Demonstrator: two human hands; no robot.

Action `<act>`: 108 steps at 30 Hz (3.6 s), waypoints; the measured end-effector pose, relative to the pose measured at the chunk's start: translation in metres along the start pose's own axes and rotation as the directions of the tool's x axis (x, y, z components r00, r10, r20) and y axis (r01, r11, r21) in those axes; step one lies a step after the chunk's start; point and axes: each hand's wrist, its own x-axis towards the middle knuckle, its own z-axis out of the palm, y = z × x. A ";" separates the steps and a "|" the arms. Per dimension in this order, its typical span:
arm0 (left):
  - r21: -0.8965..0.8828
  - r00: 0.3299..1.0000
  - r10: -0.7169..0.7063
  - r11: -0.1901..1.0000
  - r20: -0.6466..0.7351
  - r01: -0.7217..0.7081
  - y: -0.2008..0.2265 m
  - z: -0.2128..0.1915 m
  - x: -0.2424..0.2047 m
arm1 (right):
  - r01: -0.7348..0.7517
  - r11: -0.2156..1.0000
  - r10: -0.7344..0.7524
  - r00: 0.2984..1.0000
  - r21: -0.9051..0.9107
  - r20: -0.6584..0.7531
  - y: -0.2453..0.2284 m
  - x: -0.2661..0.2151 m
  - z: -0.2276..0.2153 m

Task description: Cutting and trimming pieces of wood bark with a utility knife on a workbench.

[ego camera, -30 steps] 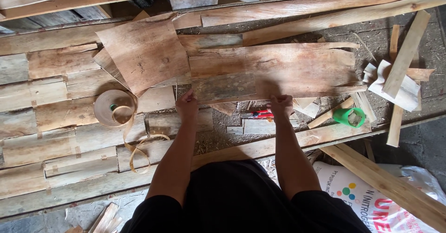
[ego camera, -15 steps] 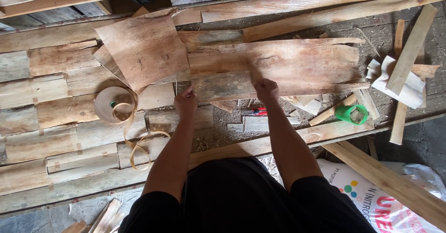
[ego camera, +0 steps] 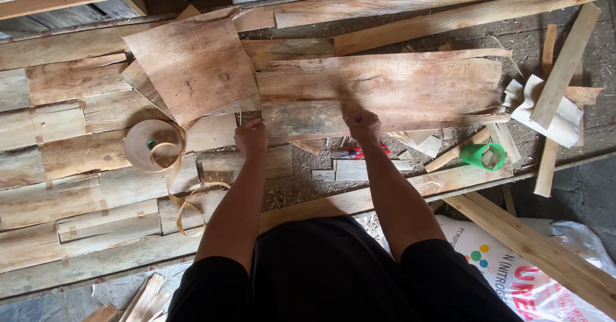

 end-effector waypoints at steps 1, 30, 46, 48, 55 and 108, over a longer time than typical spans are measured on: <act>0.000 1.000 0.000 1.000 0.001 0.000 0.006 -0.004 -0.001 | -0.001 1.000 0.001 1.000 -0.001 0.000 -0.002 0.000 -0.001; 0.110 0.980 -0.177 0.980 0.087 0.168 0.031 -0.008 0.011 | -0.166 0.972 0.153 0.984 0.166 0.089 -0.019 -0.003 -0.008; 0.079 0.968 -0.238 0.970 0.078 0.232 0.040 -0.008 0.004 | -0.153 0.988 0.153 0.988 0.016 0.036 -0.012 0.001 -0.003; 0.048 0.942 -0.320 0.948 0.106 0.316 0.058 -0.017 -0.002 | -0.128 0.992 0.128 0.991 0.011 0.032 -0.014 0.002 -0.003; -0.004 0.991 -0.119 0.993 -0.054 0.119 0.019 0.013 0.007 | -0.119 0.993 0.119 0.992 0.008 0.034 -0.014 0.002 -0.005; 0.313 0.312 0.531 0.091 0.788 -0.945 0.103 0.103 -0.115 | 0.575 0.686 -0.422 0.814 -0.445 0.399 0.017 -0.081 -0.095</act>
